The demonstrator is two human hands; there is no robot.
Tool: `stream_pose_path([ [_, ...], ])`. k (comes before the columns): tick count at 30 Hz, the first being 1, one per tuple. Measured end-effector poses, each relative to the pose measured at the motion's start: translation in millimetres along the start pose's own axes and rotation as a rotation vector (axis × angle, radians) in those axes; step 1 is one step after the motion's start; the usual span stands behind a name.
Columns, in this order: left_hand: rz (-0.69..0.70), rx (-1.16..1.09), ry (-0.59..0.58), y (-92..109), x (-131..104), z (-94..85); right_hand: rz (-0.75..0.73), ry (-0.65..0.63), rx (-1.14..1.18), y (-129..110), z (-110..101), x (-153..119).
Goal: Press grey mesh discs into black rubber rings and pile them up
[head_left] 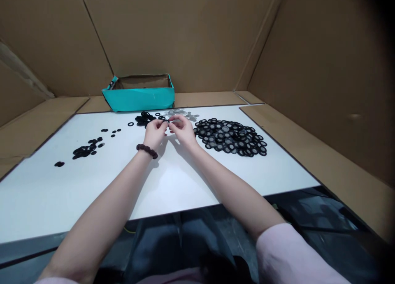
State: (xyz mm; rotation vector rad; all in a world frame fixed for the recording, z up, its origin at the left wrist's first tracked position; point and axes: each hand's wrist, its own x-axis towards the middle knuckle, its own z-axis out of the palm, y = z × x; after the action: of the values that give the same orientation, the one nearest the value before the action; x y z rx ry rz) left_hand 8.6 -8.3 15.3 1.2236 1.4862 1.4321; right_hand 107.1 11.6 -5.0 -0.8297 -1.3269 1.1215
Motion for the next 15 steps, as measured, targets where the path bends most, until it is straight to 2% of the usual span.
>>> stream_pose_path([
  [5, -0.008, 0.112, -0.063, 4, 0, -4.2, 0.039, -0.017, -0.041, 1, -2, 1],
  [10, 0.008, 0.183, -0.126, 9, 1, -9.5, 0.087, -0.052, -0.053, -12, -7, 2],
  [15, -0.021, 0.284, -0.177, 4, 3, -12.4, 0.277, -0.076, -0.052, -22, -8, -1],
])
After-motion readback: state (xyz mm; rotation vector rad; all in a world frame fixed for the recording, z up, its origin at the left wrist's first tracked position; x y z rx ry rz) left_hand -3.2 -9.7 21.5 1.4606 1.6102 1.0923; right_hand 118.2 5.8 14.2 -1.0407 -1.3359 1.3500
